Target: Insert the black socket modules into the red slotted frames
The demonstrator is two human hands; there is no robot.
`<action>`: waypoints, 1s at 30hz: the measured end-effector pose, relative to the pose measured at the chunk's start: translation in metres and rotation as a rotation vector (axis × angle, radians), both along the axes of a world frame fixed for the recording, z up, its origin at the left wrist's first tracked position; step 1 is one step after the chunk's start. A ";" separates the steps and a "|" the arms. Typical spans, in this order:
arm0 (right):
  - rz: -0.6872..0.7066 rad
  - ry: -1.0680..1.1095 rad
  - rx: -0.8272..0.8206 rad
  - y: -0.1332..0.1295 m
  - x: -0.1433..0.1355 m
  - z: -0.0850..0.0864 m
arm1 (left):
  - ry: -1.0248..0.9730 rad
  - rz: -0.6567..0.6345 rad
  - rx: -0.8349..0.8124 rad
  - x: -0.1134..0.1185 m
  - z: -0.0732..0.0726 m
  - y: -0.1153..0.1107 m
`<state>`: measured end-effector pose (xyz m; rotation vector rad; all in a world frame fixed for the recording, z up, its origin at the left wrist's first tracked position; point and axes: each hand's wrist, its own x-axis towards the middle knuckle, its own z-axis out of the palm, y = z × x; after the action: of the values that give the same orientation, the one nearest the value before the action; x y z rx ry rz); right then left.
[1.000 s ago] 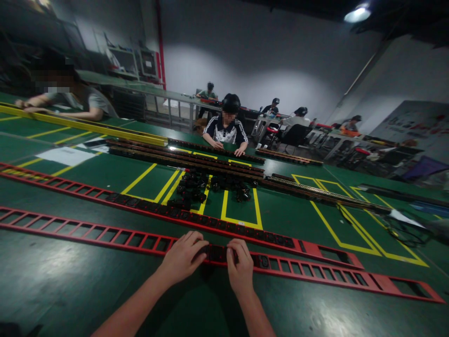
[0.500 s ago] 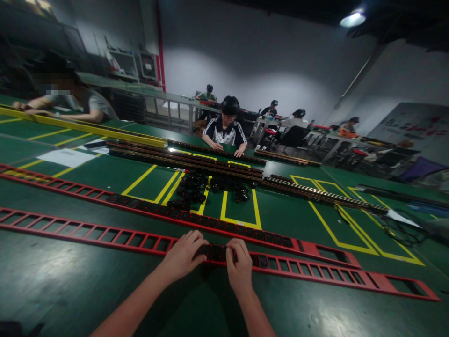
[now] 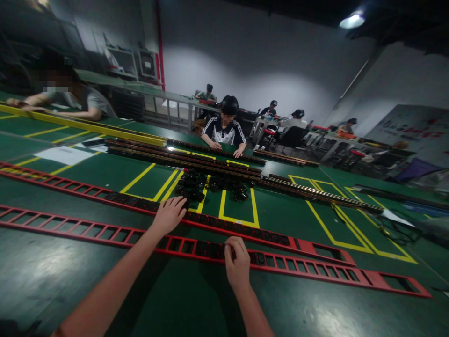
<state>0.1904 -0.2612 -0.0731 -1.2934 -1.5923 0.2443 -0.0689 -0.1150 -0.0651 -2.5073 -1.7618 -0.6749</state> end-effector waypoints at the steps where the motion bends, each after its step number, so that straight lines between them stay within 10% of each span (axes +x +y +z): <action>1: 0.001 0.001 -0.001 0.000 0.000 0.000 | -0.006 -0.013 0.001 -0.001 -0.005 0.001; 18: -0.006 -0.020 -0.006 0.000 -0.001 0.000 | -0.100 -0.325 -0.024 -0.002 -0.011 -0.002; 30: -0.021 -0.032 0.007 0.001 -0.001 -0.002 | -0.012 -0.016 -0.173 0.063 0.006 0.013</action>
<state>0.1893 -0.2605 -0.0746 -1.3138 -1.6047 0.2053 -0.0054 -0.1022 -0.0591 -2.6337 -1.8833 -0.5615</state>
